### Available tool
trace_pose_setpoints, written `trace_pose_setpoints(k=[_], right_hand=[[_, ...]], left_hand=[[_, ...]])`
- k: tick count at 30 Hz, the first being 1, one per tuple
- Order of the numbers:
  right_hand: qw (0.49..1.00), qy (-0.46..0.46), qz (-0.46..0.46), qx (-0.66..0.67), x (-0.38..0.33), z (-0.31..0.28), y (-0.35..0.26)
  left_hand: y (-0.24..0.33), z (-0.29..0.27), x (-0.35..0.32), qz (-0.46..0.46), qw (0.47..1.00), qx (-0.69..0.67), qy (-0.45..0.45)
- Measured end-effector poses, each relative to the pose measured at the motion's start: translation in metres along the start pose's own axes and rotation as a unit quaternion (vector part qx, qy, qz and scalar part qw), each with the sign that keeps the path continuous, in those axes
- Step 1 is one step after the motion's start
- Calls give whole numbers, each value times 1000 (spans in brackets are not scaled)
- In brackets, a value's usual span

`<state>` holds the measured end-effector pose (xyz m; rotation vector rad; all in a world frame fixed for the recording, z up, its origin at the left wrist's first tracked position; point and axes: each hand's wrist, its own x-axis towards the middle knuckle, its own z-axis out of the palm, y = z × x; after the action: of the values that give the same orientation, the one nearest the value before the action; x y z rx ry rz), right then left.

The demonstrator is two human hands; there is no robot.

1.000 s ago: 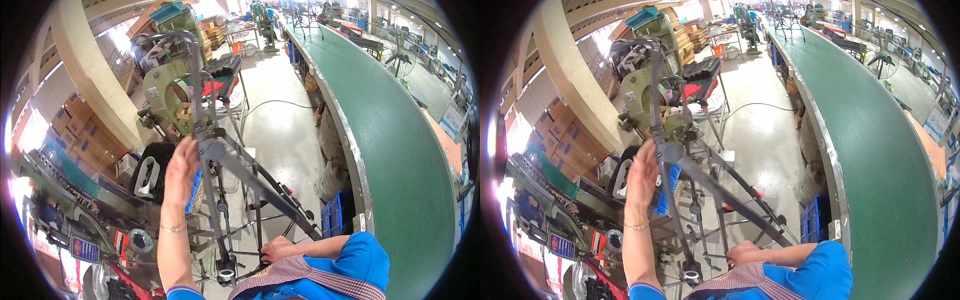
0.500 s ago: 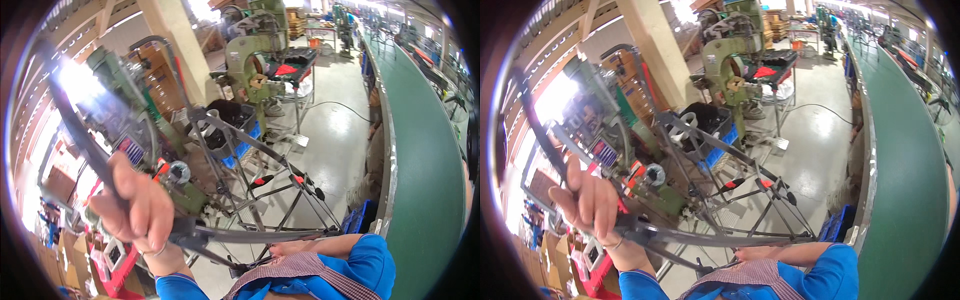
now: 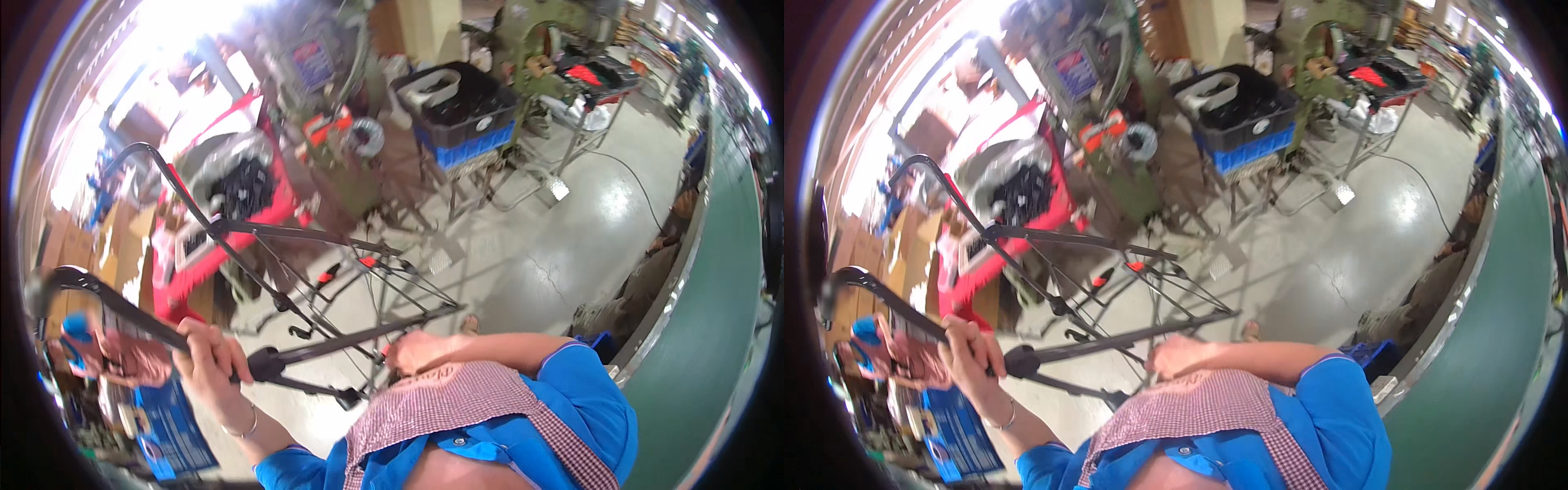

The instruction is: The person picks up metal frame components from a conveyor belt and attaches black plastic feet to the ends using a hydraulic press. The person repeatedly cycles through picking frames, pressing feet onto them, and placing the finished frames back on the belt.

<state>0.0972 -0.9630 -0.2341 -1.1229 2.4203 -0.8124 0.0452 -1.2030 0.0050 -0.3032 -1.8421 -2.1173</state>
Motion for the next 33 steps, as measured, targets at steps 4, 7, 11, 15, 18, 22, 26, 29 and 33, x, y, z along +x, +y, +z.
trace_pose_setpoints(k=[4, 7, 11, 15, 18, 22, 26, 29, 33], right_hand=[[998, 28, 33, -50, -21, 13, 28], [996, -21, 85, -24, -28, 12, 50], [989, -22, 137, -44, -30, 10, 85], [983, 8, 174, -58, -35, -16, 121], [978, 24, 204, -31, -34, -47, 151], [969, 77, 234, -17, -44, -88, 214], [951, 150, 269, -32, -31, -136, 294], [938, 240, 248, 37, 7, -202, 334], [922, 320, 211, 52, 64, -278, 380]], left_hand=[[-70, -96, -13, -82, 995, 50, 34], [-135, -167, -38, -116, 984, 95, 99], [-196, -249, -64, -179, 933, 211, 232], [-232, -322, -70, -209, 853, 290, 381], [-277, -443, -119, -167, 755, 429, 466], [-315, -437, -151, -257, 587, 550, 536], [-357, -358, -126, -459, 565, 425, 538], [-414, -315, -114, -493, 693, 198, 488], [-442, -147, -6, -476, 808, 196, 285]])
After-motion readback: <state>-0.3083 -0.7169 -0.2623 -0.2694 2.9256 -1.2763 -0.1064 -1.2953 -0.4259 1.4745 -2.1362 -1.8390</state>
